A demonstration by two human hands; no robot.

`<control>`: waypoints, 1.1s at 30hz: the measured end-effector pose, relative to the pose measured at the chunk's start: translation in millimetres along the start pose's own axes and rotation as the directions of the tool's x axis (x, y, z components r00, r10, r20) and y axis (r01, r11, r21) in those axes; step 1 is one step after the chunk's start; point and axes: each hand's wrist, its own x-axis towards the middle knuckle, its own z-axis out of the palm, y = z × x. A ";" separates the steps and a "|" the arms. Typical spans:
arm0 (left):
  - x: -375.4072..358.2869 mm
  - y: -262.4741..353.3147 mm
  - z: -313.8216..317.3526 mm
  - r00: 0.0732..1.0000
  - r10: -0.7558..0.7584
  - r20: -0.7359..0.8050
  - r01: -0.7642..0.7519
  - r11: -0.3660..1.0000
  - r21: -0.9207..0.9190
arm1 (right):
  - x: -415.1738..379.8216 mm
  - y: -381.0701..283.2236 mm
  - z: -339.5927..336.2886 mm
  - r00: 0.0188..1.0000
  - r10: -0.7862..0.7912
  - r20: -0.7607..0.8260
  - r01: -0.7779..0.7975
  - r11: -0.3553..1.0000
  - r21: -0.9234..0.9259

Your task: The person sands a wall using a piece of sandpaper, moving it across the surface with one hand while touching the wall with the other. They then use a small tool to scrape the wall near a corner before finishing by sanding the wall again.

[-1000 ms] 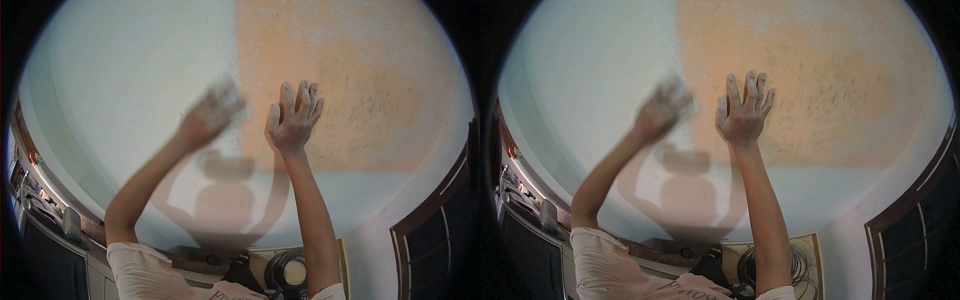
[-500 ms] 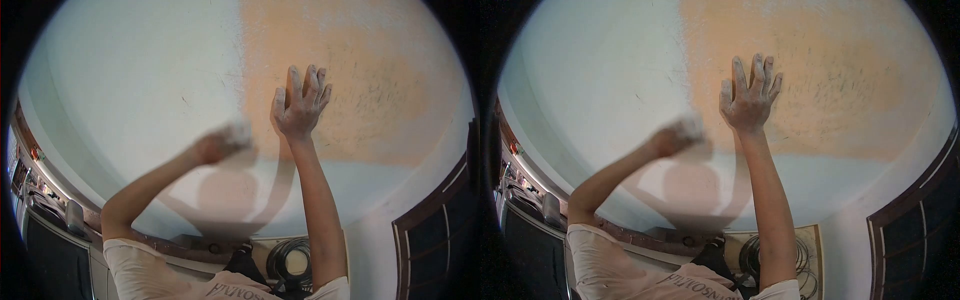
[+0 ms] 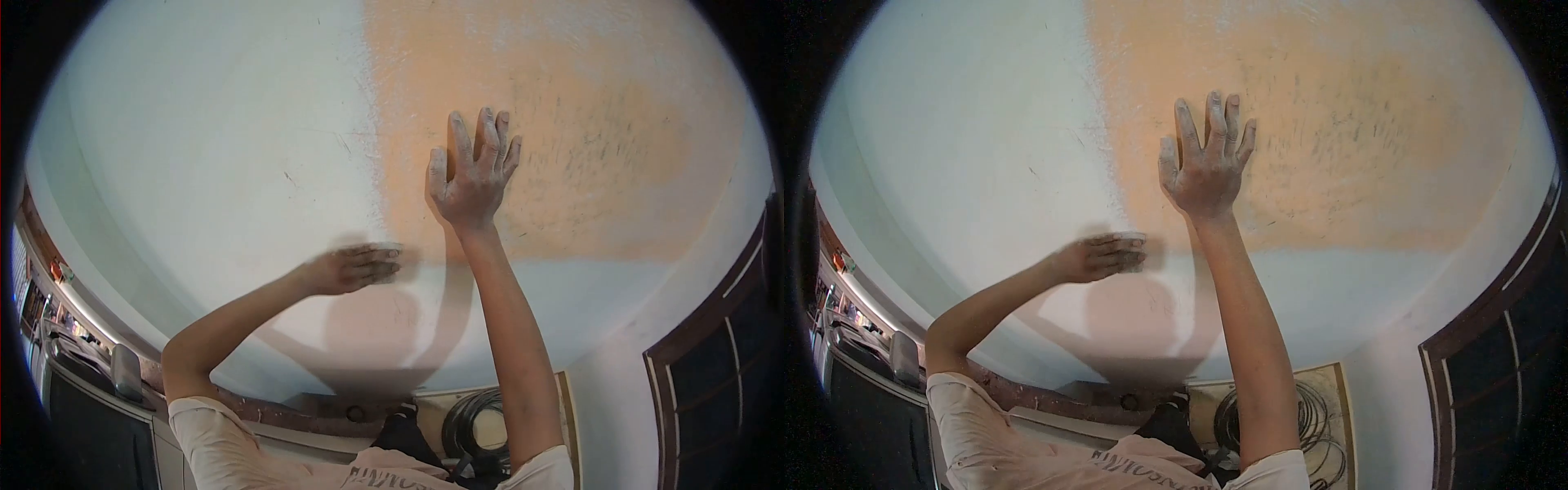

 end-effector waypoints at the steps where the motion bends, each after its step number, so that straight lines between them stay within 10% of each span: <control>1: -3.8 -14.0 5.6 0.999 0.021 -0.026 -0.022 0.999 -0.025 | 0.6 0.5 0.5 1.000 0.004 -0.008 -0.004 1.000 -0.001; 4: 22.8 -78.6 -47.5 0.956 -0.295 0.012 0.288 0.924 -0.253 | 0.8 -1.0 0.0 1.000 -0.001 -0.010 0.001 1.000 0.002; 6: 28.0 -100.2 -77.3 0.907 -0.375 -0.191 0.398 0.912 0.103 | 2.7 -2.5 -2.5 1.000 -0.001 -0.014 0.001 1.000 -0.008; 9: 11.5 -40.7 -16.0 0.928 -0.352 -0.125 0.300 0.902 -0.310 | 1.1 0.1 -0.2 1.000 0.004 -0.008 -0.004 1.000 -0.003; 11: 3.8 14.8 6.8 0.990 -0.135 -0.049 0.130 0.986 -0.108 | 0.1 3.1 2.0 1.000 -0.006 -0.025 0.005 1.000 -0.006; 14: -0.5 -10.1 8.0 0.998 0.027 -0.050 -0.042 0.944 -0.327 | -0.5 1.4 3.8 1.000 0.003 -0.026 -0.003 1.000 0.006; 19: 23.0 -45.4 -48.1 0.885 -0.430 -0.176 0.419 0.902 -0.102 | -1.5 0.0 1.6 1.000 0.006 -0.025 -0.006 1.000 0.010; 25: 12.5 -2.0 -1.0 1.000 0.001 -0.024 -0.009 0.944 -0.330 | -1.9 7.2 4.4 0.999 -0.031 -0.037 0.031 1.000 0.000; 33: 18.4 -52.3 -34.4 0.957 -0.278 -0.084 0.277 0.961 -0.025 | -5.1 4.5 5.5 1.000 0.005 -0.002 -0.005 1.000 -0.029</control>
